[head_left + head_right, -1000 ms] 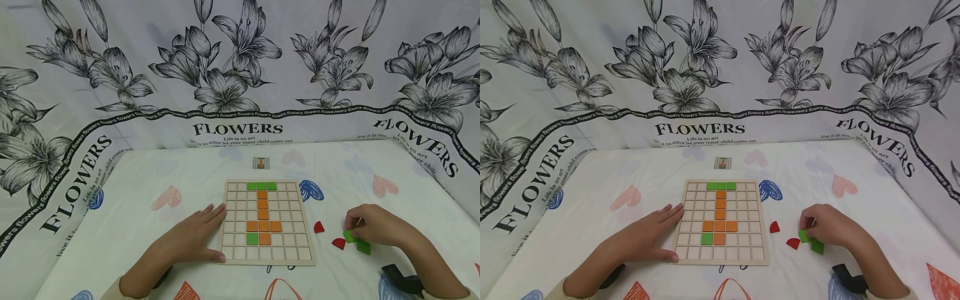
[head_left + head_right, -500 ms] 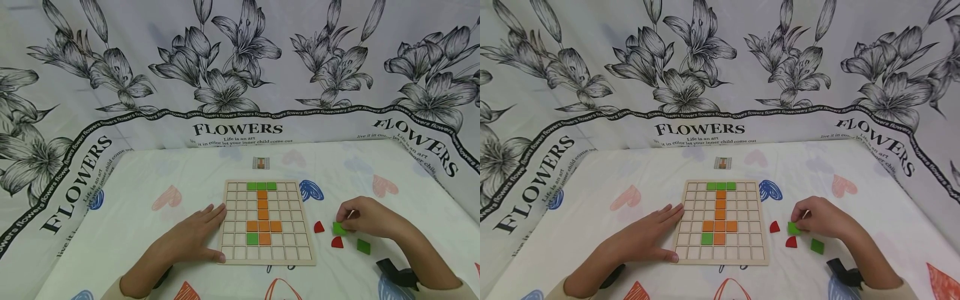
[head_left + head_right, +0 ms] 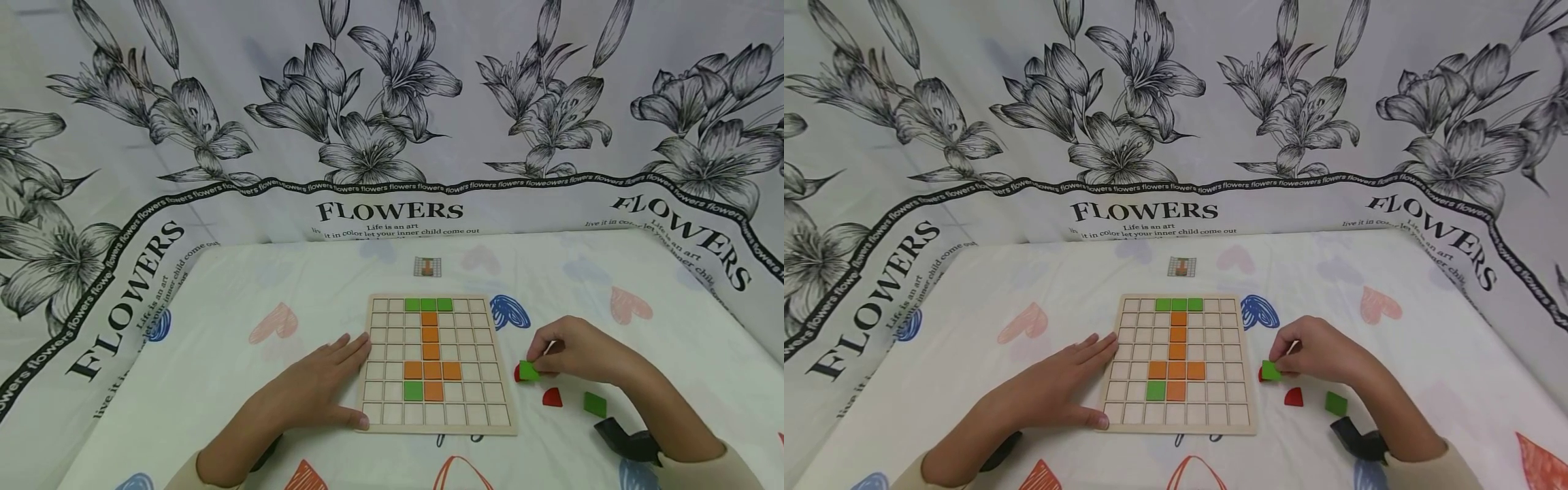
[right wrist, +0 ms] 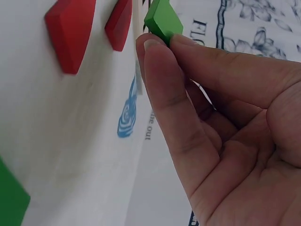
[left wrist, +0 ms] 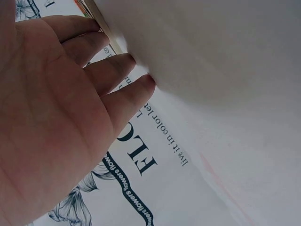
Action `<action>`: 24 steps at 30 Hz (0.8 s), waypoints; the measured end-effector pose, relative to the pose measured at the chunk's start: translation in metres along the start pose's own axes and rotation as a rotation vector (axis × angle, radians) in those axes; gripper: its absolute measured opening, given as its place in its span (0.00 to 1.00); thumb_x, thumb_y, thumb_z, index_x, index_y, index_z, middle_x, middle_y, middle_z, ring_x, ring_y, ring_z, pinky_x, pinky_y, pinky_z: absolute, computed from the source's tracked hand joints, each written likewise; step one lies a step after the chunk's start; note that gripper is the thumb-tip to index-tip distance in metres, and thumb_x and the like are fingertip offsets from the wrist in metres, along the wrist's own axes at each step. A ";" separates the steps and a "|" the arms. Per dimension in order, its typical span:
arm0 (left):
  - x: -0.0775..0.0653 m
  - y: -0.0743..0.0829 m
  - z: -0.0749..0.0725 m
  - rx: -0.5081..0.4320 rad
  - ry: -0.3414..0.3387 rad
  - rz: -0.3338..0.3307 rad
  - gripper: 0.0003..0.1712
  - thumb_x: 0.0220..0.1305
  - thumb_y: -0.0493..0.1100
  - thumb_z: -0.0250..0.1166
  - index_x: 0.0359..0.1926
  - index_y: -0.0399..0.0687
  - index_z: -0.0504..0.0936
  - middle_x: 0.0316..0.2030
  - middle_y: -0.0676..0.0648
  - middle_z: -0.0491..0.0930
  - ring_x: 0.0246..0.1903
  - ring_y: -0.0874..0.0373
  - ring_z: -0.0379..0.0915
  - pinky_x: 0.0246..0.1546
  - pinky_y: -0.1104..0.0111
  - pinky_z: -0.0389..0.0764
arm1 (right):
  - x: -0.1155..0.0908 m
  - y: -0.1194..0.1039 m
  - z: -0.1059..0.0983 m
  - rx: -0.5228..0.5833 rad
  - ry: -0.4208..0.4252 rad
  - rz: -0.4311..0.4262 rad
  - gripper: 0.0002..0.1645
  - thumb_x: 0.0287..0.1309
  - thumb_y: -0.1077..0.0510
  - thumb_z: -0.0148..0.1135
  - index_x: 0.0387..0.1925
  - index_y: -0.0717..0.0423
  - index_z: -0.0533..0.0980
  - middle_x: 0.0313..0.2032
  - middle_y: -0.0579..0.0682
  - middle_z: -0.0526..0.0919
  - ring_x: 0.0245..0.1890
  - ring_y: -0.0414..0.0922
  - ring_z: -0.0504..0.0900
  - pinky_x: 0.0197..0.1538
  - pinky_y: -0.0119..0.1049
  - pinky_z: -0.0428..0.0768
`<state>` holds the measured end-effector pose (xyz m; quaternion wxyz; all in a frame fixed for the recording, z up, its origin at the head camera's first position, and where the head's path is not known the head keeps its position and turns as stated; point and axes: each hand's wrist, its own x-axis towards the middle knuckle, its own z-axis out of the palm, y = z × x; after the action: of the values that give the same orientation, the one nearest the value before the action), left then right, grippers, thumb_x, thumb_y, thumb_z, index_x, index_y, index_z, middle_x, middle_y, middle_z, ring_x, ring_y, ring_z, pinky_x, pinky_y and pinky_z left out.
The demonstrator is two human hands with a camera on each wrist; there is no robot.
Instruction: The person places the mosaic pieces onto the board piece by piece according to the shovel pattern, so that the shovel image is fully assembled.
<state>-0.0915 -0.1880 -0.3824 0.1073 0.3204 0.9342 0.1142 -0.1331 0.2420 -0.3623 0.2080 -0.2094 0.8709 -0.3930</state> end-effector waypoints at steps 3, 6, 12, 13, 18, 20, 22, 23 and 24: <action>0.000 0.000 0.000 -0.003 0.001 0.001 0.65 0.53 0.81 0.58 0.78 0.42 0.55 0.77 0.46 0.53 0.74 0.42 0.50 0.69 0.47 0.60 | 0.004 -0.003 0.004 0.034 -0.014 -0.011 0.08 0.54 0.71 0.67 0.30 0.56 0.85 0.31 0.45 0.86 0.29 0.46 0.84 0.34 0.36 0.84; 0.001 -0.001 0.001 -0.003 0.003 -0.001 0.65 0.53 0.80 0.59 0.78 0.43 0.56 0.77 0.46 0.53 0.74 0.42 0.50 0.69 0.47 0.60 | 0.008 -0.008 0.008 0.059 -0.027 -0.012 0.07 0.54 0.71 0.66 0.30 0.57 0.85 0.31 0.47 0.86 0.29 0.47 0.85 0.33 0.36 0.84; 0.001 0.000 0.002 0.003 -0.005 -0.017 0.65 0.51 0.80 0.61 0.78 0.44 0.55 0.77 0.47 0.53 0.75 0.43 0.49 0.70 0.48 0.60 | 0.016 -0.016 0.015 0.058 -0.043 -0.015 0.08 0.54 0.72 0.66 0.30 0.57 0.84 0.29 0.48 0.85 0.27 0.47 0.85 0.32 0.38 0.84; 0.001 0.000 0.002 0.003 -0.006 -0.019 0.65 0.51 0.80 0.61 0.78 0.44 0.55 0.77 0.47 0.53 0.75 0.43 0.49 0.70 0.48 0.60 | 0.017 -0.018 0.016 0.054 -0.045 -0.020 0.08 0.54 0.71 0.66 0.30 0.57 0.84 0.28 0.48 0.85 0.27 0.47 0.85 0.32 0.38 0.84; 0.000 0.000 0.001 0.001 0.001 -0.011 0.65 0.52 0.81 0.60 0.78 0.43 0.56 0.77 0.47 0.53 0.74 0.42 0.50 0.69 0.47 0.61 | 0.024 -0.024 0.020 0.042 -0.051 -0.033 0.08 0.55 0.71 0.66 0.30 0.56 0.84 0.27 0.48 0.84 0.25 0.47 0.83 0.29 0.40 0.84; 0.000 0.000 0.001 0.001 0.001 -0.010 0.65 0.52 0.81 0.59 0.78 0.43 0.56 0.77 0.47 0.53 0.74 0.42 0.50 0.69 0.47 0.61 | 0.027 -0.026 0.023 0.034 -0.049 -0.039 0.07 0.56 0.70 0.67 0.30 0.56 0.84 0.27 0.47 0.84 0.24 0.47 0.82 0.28 0.40 0.83; 0.000 0.001 0.000 0.002 0.002 -0.009 0.65 0.52 0.81 0.59 0.78 0.43 0.56 0.77 0.47 0.53 0.74 0.42 0.50 0.69 0.47 0.61 | 0.030 -0.029 0.025 0.023 -0.050 -0.046 0.07 0.56 0.69 0.68 0.30 0.55 0.84 0.28 0.46 0.84 0.25 0.46 0.83 0.27 0.40 0.83; 0.000 0.001 0.000 0.002 0.002 -0.010 0.65 0.52 0.81 0.59 0.78 0.43 0.56 0.77 0.47 0.53 0.74 0.42 0.50 0.69 0.47 0.61 | 0.031 -0.030 0.026 0.020 -0.052 -0.050 0.07 0.56 0.69 0.68 0.30 0.54 0.84 0.28 0.46 0.84 0.25 0.46 0.83 0.27 0.40 0.83; 0.000 0.001 0.000 0.002 0.002 -0.010 0.65 0.52 0.81 0.59 0.78 0.43 0.56 0.77 0.46 0.53 0.74 0.42 0.50 0.69 0.47 0.61 | 0.032 -0.031 0.027 0.017 -0.054 -0.056 0.07 0.56 0.69 0.68 0.30 0.54 0.84 0.28 0.46 0.85 0.25 0.46 0.82 0.26 0.40 0.83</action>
<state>-0.0906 -0.1875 -0.3818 0.1066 0.3157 0.9360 0.1131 -0.1397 0.1904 -0.3611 0.2222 -0.2422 0.8554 -0.4002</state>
